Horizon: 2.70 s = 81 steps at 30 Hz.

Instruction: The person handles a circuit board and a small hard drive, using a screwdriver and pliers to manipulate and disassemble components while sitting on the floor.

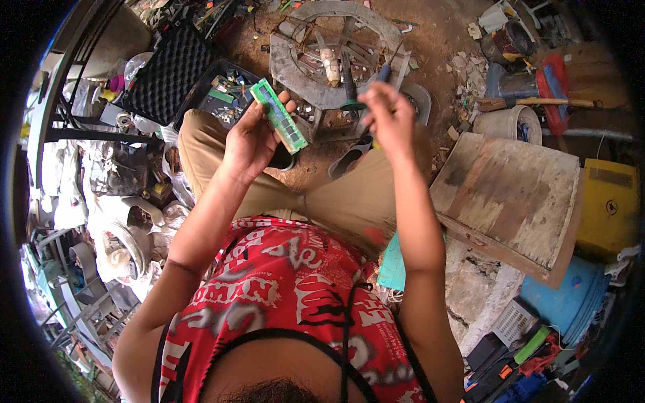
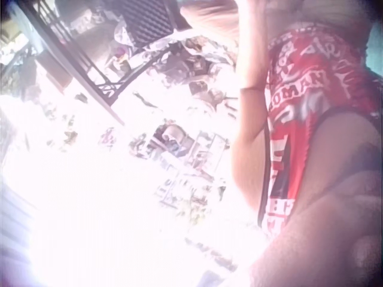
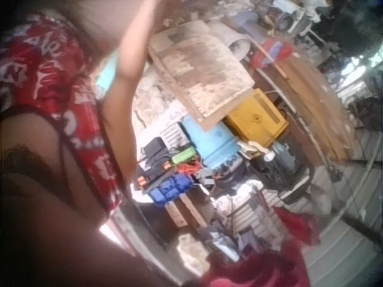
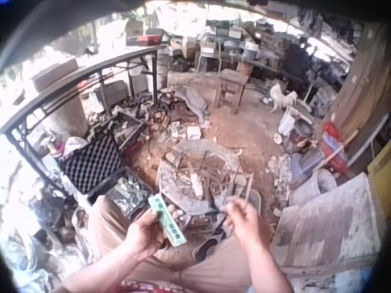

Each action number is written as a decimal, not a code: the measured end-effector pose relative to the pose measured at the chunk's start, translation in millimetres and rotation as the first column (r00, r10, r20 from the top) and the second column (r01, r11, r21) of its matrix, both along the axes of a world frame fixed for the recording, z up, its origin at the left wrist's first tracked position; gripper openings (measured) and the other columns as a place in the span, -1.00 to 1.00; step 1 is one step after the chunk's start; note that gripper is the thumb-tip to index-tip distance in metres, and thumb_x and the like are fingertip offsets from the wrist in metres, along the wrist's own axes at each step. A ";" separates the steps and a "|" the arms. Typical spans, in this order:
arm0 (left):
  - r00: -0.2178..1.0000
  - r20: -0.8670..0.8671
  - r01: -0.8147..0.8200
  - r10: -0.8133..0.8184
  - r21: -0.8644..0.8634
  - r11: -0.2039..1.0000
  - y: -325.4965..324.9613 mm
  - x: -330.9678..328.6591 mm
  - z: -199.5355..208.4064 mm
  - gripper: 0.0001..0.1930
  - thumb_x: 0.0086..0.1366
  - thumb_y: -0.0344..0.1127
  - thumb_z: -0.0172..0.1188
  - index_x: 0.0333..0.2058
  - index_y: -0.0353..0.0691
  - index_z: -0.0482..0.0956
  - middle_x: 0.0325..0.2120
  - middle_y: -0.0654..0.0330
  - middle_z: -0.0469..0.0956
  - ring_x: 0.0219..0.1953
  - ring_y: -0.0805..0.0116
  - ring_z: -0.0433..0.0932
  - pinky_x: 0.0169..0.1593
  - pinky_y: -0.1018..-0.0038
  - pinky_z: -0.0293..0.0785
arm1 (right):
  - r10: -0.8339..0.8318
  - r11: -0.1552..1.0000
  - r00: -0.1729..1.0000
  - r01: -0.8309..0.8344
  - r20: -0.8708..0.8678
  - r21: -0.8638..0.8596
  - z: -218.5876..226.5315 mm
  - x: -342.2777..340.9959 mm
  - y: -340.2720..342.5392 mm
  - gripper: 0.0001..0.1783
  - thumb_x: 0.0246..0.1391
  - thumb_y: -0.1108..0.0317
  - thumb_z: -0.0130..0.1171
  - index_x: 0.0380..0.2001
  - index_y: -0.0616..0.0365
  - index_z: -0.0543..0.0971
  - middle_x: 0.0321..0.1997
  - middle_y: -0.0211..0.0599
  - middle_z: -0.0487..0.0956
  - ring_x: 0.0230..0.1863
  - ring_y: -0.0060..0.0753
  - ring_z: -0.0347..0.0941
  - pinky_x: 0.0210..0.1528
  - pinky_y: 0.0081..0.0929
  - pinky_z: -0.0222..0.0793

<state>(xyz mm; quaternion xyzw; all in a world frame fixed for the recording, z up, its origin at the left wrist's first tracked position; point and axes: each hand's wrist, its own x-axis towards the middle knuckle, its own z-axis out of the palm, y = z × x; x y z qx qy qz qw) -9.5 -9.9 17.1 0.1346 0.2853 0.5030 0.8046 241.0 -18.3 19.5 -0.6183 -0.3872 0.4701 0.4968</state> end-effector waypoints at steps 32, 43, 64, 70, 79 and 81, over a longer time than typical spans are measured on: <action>0.964 -0.233 0.160 -0.128 0.125 0.979 2.0 18.3 -5.4 -0.66 0.39 -0.13 0.01 0.03 -0.16 0.39 -0.19 0.25 0.54 -0.17 0.39 0.55 -0.06 0.41 0.51 | 0.058 0.992 0.986 -0.039 -0.159 0.122 18.2 0.5 -65.2 -0.70 0.10 0.32 0.24 -0.12 0.22 0.56 -0.49 -0.44 0.53 -0.57 -0.73 0.37 -0.55 -0.72 0.28; 0.954 -0.281 0.102 -0.101 -0.012 0.995 15.1 -2.0 -39.6 -0.67 0.38 -0.17 0.02 0.03 -0.18 0.43 -0.29 0.30 0.57 -0.29 0.49 0.53 -0.18 0.52 0.50 | -0.444 0.832 0.873 0.486 -0.204 0.269 50.2 109.3 -100.5 -0.66 0.11 0.33 0.25 -0.11 0.31 0.52 -0.40 -0.38 0.53 -0.54 -0.61 0.36 -0.54 -0.64 0.23; 0.666 -0.595 -0.255 0.451 0.386 0.886 79.5 -178.9 -15.0 -0.80 0.33 -0.36 0.12 -0.09 -0.22 0.44 -0.42 0.26 0.52 -0.42 0.51 0.51 -0.30 0.57 0.47 | 0.265 0.956 0.960 -0.249 -0.091 0.154 26.0 -17.1 19.6 -0.53 0.17 0.22 0.15 0.07 0.27 0.44 -0.21 -0.29 0.58 -0.52 -0.72 0.32 -0.51 -0.71 0.24; 0.559 -0.774 -0.495 0.298 -0.022 0.869 104.1 -288.5 -255.8 -0.80 0.36 -0.38 0.06 -0.06 -0.18 0.40 -0.36 0.24 0.54 -0.42 0.44 0.56 -0.30 0.48 0.56 | 0.156 0.963 0.986 -0.164 -0.051 -0.216 -41.5 -21.2 32.4 -0.59 0.20 0.25 0.13 0.05 0.25 0.45 -0.25 -0.31 0.58 -0.51 -0.71 0.33 -0.51 -0.70 0.23; 0.435 -0.897 -0.584 0.083 -0.210 0.784 164.4 -325.5 -398.5 -0.77 0.37 -0.43 -0.02 -0.02 -0.11 0.41 -0.26 0.13 0.51 -0.32 0.26 0.58 -0.31 0.35 0.62 | 0.240 0.877 0.968 -0.182 0.079 -0.444 -68.2 -32.3 56.7 -0.61 0.20 0.27 0.11 0.04 0.22 0.46 -0.27 -0.34 0.57 -0.51 -0.71 0.34 -0.47 -0.70 0.24; 0.483 -0.868 -0.620 0.113 -0.248 0.745 173.3 -328.1 -407.7 -0.75 0.36 -0.44 -0.02 0.00 -0.10 0.41 -0.27 0.16 0.52 -0.30 0.26 0.58 -0.31 0.36 0.61 | 0.233 0.871 0.968 -0.163 0.098 -0.463 -70.3 -32.9 62.2 -0.60 0.19 0.27 0.12 0.05 0.22 0.45 -0.27 -0.34 0.57 -0.51 -0.71 0.34 -0.47 -0.70 0.24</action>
